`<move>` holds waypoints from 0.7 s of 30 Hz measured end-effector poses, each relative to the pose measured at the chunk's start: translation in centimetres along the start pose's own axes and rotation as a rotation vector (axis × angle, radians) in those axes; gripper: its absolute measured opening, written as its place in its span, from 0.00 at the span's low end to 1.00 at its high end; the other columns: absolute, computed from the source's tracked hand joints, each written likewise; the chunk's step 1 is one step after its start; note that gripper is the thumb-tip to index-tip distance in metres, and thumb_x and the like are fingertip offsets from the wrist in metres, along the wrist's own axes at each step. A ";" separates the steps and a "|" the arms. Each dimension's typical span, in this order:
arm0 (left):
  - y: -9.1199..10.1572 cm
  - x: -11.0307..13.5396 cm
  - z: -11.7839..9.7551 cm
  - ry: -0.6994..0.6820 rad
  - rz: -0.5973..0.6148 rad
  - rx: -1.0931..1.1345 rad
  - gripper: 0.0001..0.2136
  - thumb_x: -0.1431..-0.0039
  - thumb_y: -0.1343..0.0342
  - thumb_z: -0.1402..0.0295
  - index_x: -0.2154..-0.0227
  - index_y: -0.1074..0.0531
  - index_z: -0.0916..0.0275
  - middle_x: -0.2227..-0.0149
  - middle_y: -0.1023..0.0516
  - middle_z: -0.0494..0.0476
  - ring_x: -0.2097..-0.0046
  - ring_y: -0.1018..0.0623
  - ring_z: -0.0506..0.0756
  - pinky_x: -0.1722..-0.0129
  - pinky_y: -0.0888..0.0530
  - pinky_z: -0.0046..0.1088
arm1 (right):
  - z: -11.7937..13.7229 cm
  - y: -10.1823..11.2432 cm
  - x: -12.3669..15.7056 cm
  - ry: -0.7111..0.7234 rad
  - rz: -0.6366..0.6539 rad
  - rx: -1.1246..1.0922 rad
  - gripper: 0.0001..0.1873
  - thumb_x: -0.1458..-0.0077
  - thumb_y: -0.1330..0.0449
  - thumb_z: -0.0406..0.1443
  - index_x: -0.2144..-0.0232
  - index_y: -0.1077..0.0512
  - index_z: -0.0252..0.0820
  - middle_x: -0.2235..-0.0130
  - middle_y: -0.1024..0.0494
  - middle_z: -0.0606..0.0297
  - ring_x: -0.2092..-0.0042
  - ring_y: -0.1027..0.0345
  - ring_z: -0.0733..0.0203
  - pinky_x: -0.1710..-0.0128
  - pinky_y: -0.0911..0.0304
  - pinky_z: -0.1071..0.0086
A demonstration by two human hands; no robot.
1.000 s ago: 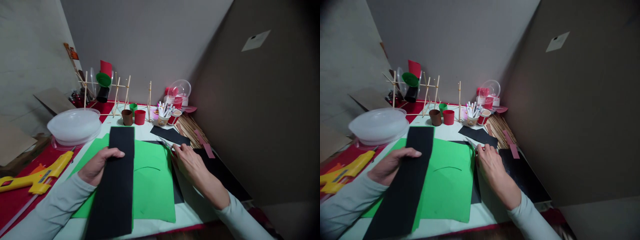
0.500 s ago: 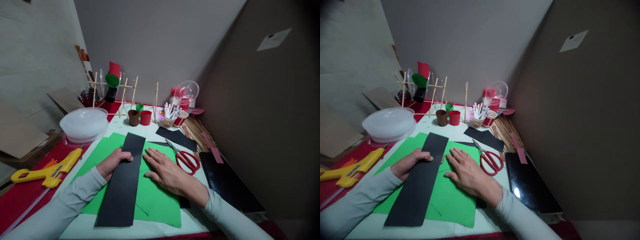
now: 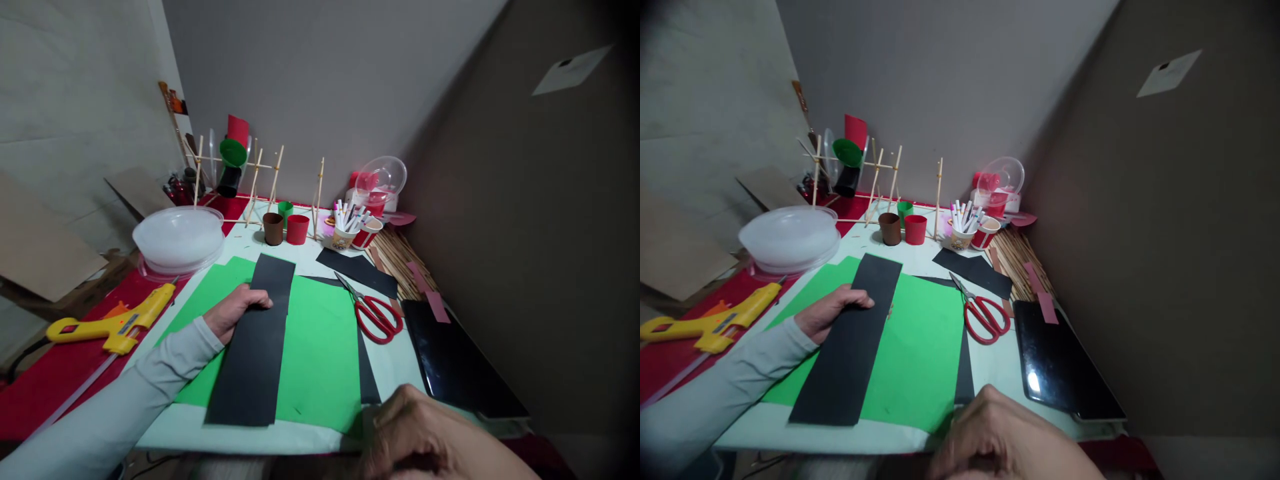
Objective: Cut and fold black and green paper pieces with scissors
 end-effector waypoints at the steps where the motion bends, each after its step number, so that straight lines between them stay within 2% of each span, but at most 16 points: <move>1: -0.1 0.1 0.1 0.005 -0.003 -0.016 0.12 0.69 0.37 0.79 0.87 0.36 0.61 0.89 0.33 0.47 0.85 0.34 0.50 0.85 0.36 0.25 | 0.1 0.6 -0.1 -0.026 -0.063 0.014 0.19 0.34 0.45 0.47 0.62 0.17 0.45 0.66 0.15 0.61 0.66 0.21 0.59 0.64 0.29 0.69; 4: -0.5 0.8 0.3 0.003 -0.005 -0.060 0.14 0.69 0.37 0.77 0.84 0.38 0.59 0.88 0.35 0.44 0.84 0.33 0.50 0.83 0.34 0.25 | 0.5 3.6 -1.8 -0.051 -0.397 0.099 0.12 0.37 0.40 0.44 0.59 0.19 0.47 0.62 0.15 0.62 0.62 0.21 0.57 0.60 0.30 0.67; 6: -0.6 1.3 0.5 0.006 0.007 -0.089 0.14 0.69 0.36 0.76 0.80 0.36 0.59 0.85 0.33 0.44 0.83 0.32 0.51 0.82 0.33 0.26 | 0.1 5.8 -3.6 -0.086 -0.624 0.108 0.14 0.37 0.41 0.43 0.53 0.22 0.46 0.59 0.16 0.60 0.58 0.23 0.56 0.58 0.31 0.65; 7: -0.5 1.5 0.5 0.009 0.020 -0.110 0.14 0.69 0.36 0.75 0.77 0.33 0.60 0.84 0.32 0.44 0.82 0.30 0.51 0.81 0.32 0.27 | -0.1 6.6 -4.7 -0.075 -0.688 0.090 0.16 0.38 0.40 0.43 0.50 0.24 0.45 0.56 0.17 0.59 0.56 0.24 0.55 0.58 0.31 0.64; 9: -0.4 1.7 0.6 0.012 0.070 -0.177 0.16 0.68 0.35 0.73 0.71 0.30 0.60 0.80 0.29 0.46 0.79 0.27 0.54 0.79 0.31 0.28 | -0.6 7.4 -7.1 -0.016 -0.701 0.013 0.25 0.42 0.36 0.44 0.45 0.30 0.43 0.49 0.21 0.56 0.51 0.26 0.54 0.54 0.31 0.63; 11: -0.2 1.8 0.9 0.032 0.142 -0.279 0.19 0.67 0.34 0.71 0.66 0.28 0.61 0.78 0.27 0.47 0.76 0.26 0.55 0.77 0.31 0.29 | -1.2 7.4 -9.4 0.003 -0.626 -0.086 0.28 0.45 0.34 0.44 0.45 0.30 0.42 0.49 0.22 0.56 0.49 0.28 0.54 0.53 0.32 0.64; 14: 0.1 1.7 1.5 0.078 0.190 -0.394 0.19 0.63 0.33 0.68 0.64 0.28 0.61 0.77 0.27 0.48 0.76 0.27 0.55 0.76 0.32 0.29 | -1.8 6.6 -11.5 0.035 -0.556 -0.247 0.19 0.47 0.33 0.44 0.56 0.24 0.41 0.57 0.21 0.62 0.55 0.28 0.58 0.58 0.33 0.69; 17: -0.4 1.9 1.6 0.081 0.190 -0.448 0.19 0.59 0.32 0.62 0.64 0.28 0.62 0.76 0.26 0.49 0.74 0.27 0.54 0.74 0.31 0.29 | -2.2 5.9 -12.1 0.035 -0.600 -0.379 0.13 0.50 0.31 0.43 0.68 0.23 0.39 0.68 0.23 0.68 0.66 0.32 0.64 0.66 0.36 0.73; 19: -1.4 2.3 1.1 0.011 0.241 -0.468 0.19 0.53 0.34 0.55 0.63 0.26 0.63 0.72 0.24 0.51 0.71 0.27 0.54 0.72 0.30 0.29 | -2.6 5.7 -12.0 0.007 -0.639 -0.441 0.13 0.52 0.30 0.42 0.70 0.23 0.38 0.71 0.24 0.69 0.69 0.35 0.66 0.68 0.38 0.74; 21: -2.5 2.9 0.1 -0.145 0.281 -0.495 0.18 0.46 0.38 0.53 0.61 0.25 0.63 0.68 0.23 0.52 0.68 0.27 0.54 0.70 0.30 0.27 | -3.0 5.5 -11.8 -0.017 -0.653 -0.496 0.13 0.54 0.29 0.42 0.71 0.22 0.38 0.71 0.24 0.69 0.71 0.37 0.67 0.71 0.40 0.74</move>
Point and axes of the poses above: each hand's wrist, its own x-axis away from the middle knuckle, its own y-axis out of the back of the hand, z = x × y, the point moved 5 cm from there along -x, towards the middle knuckle
